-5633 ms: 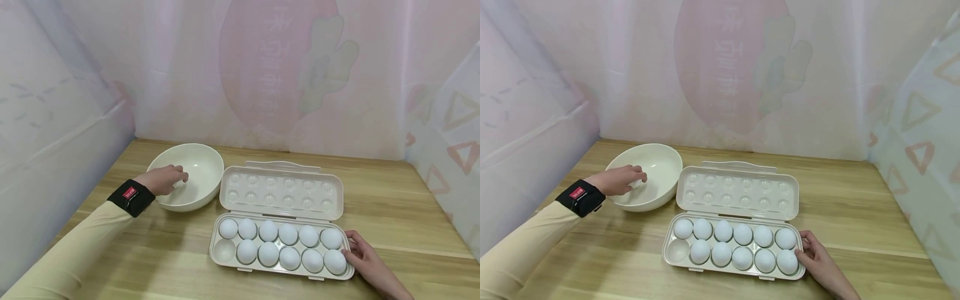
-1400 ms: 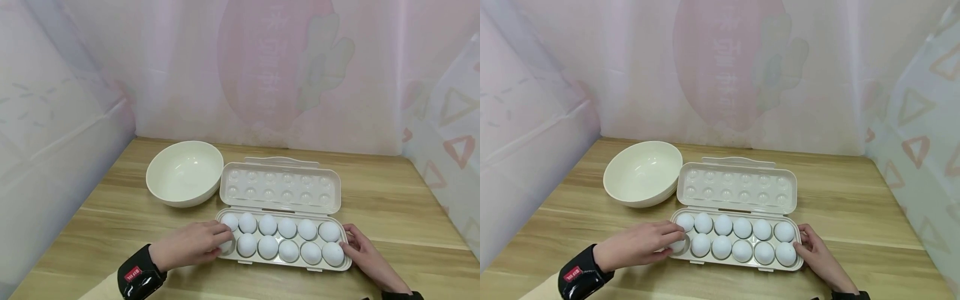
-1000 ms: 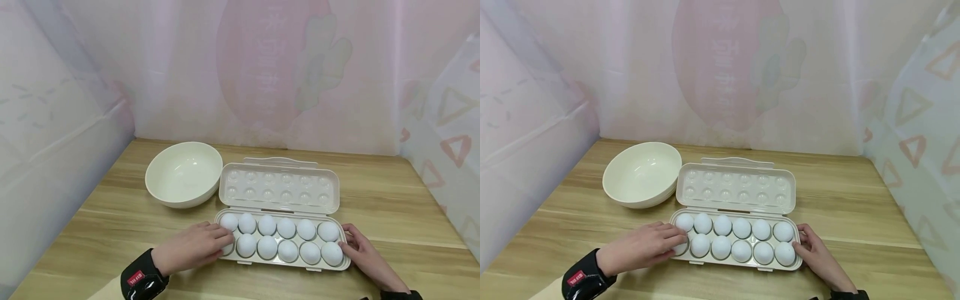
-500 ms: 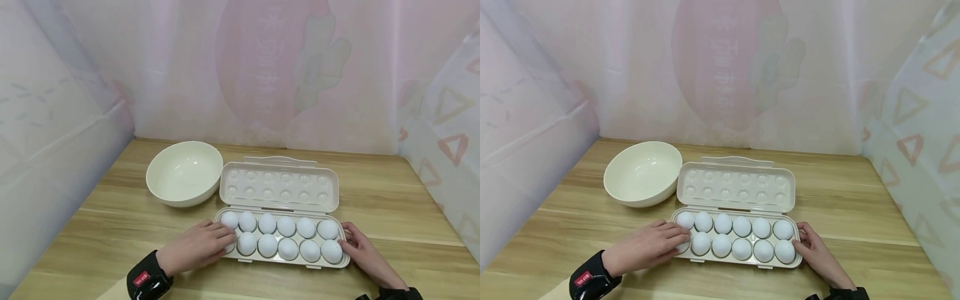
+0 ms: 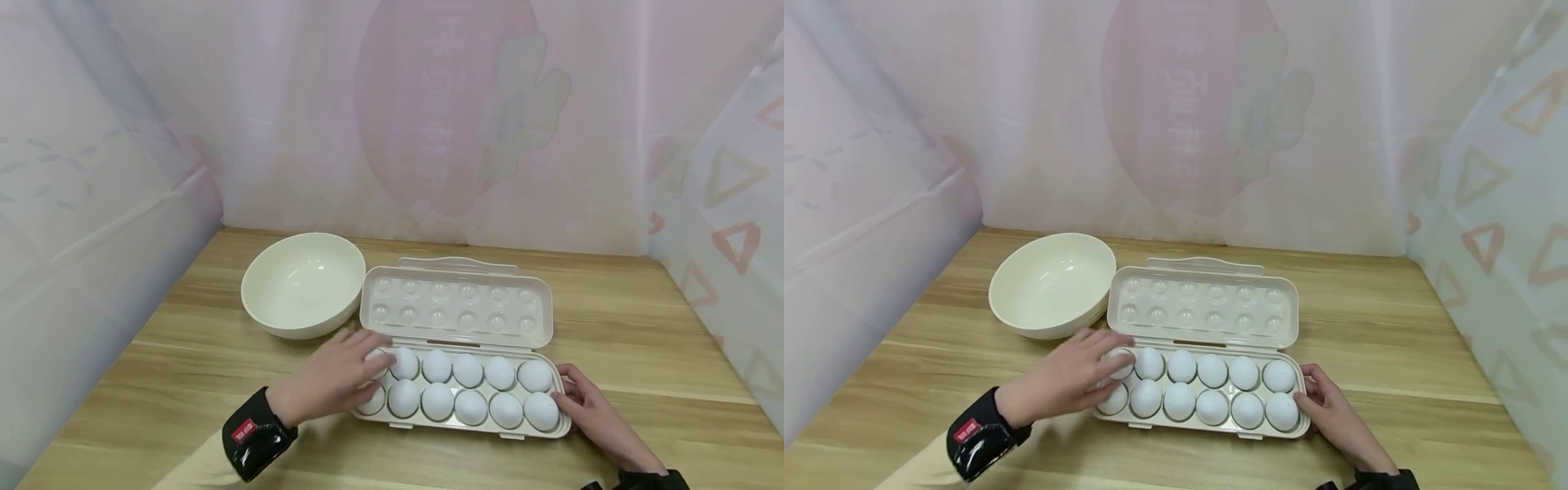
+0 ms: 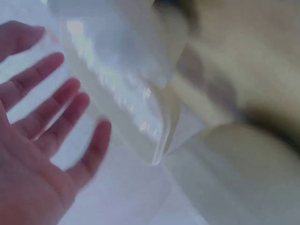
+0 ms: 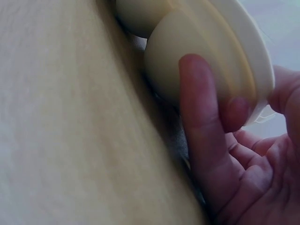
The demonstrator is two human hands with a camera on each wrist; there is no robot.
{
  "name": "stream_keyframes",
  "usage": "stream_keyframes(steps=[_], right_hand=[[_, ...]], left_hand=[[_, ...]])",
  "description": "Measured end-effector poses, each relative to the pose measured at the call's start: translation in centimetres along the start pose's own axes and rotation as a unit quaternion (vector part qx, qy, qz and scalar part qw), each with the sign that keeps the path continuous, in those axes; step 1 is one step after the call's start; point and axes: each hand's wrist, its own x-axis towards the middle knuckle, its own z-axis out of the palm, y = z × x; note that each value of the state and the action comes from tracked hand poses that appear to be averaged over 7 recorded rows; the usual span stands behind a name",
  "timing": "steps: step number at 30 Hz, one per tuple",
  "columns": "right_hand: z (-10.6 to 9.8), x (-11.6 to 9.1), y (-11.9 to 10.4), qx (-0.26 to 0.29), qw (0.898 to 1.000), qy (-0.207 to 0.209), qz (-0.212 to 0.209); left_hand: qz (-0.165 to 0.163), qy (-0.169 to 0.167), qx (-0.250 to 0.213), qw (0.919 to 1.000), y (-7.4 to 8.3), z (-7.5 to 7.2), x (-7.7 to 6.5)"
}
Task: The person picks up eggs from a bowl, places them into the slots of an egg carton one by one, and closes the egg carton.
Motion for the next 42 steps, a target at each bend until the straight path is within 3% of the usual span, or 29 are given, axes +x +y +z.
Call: stream_keyframes(steps=[6,12,16,24,28,33,42], right_hand=[[0.0,-0.1,0.1,0.005,1.000,-0.005,-0.006],[0.1,0.1,0.1,0.007,1.000,-0.001,0.001],[0.1,0.1,-0.1,0.003,1.000,0.003,0.007],[0.4,0.1,-0.2,-0.001,1.000,0.003,0.005],[0.8,0.3,-0.2,0.002,1.000,0.000,0.002],[0.9,0.5,-0.3,-0.005,1.000,-0.001,0.006],[0.6,0.6,-0.3,0.002,1.000,-0.003,0.001]], left_hand=[[-0.057,0.048,0.029,0.9968,-2.3,-0.6,2.6],[-0.108,0.056,-0.001,0.9926,-4.5,-0.5,4.2],[-0.153,0.036,-0.029,0.9872,-5.6,-0.6,5.4],[-0.237,-0.047,-0.016,0.9702,-6.5,-0.7,6.8],[-0.245,-0.043,-0.013,0.9684,-6.4,-0.7,6.7],[-0.261,-0.018,-0.042,0.9644,-5.8,-1.2,6.2],[-0.209,0.069,-0.050,0.9741,-4.9,-1.4,5.3]])
